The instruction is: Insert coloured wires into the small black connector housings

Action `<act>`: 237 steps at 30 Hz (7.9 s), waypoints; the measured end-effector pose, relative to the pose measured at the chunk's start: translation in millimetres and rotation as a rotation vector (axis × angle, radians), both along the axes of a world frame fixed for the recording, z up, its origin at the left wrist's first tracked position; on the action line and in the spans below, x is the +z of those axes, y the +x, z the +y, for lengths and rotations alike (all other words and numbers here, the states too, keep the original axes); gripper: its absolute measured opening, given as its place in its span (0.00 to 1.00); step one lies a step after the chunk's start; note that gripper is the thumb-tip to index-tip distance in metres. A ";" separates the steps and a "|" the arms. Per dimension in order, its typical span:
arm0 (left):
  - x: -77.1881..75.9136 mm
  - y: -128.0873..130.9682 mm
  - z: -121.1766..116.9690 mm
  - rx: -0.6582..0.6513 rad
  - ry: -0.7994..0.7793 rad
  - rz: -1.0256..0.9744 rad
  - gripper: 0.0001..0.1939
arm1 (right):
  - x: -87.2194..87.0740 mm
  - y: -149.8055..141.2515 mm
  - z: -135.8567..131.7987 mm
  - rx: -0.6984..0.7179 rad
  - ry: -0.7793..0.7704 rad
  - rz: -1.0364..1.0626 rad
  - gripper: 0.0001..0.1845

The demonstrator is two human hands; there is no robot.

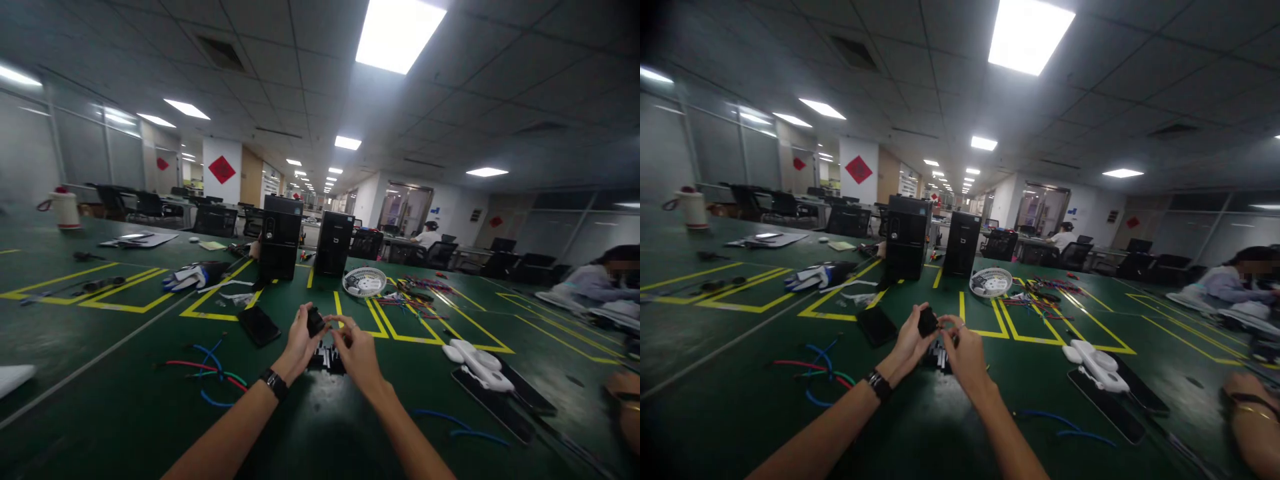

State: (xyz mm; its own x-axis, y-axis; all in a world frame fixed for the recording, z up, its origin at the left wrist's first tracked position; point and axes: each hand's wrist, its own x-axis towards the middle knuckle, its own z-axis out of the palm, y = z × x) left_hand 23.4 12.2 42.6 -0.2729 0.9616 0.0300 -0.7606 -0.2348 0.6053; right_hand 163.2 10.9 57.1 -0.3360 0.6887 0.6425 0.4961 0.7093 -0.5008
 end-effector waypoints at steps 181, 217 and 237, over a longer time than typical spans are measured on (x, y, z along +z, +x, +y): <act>-24.4 -22.0 -15.7 -0.087 0.086 0.746 0.40 | -30.0 -6.2 9.2 -0.002 -0.071 0.029 0.11; -36.4 -14.1 -12.8 -0.083 0.077 0.683 0.33 | -44.7 1.9 -4.3 0.003 -0.043 -0.240 0.08; -8.7 -13.4 -10.3 0.381 0.167 0.574 0.24 | -7.0 -8.7 -20.5 0.085 -0.214 -0.131 0.22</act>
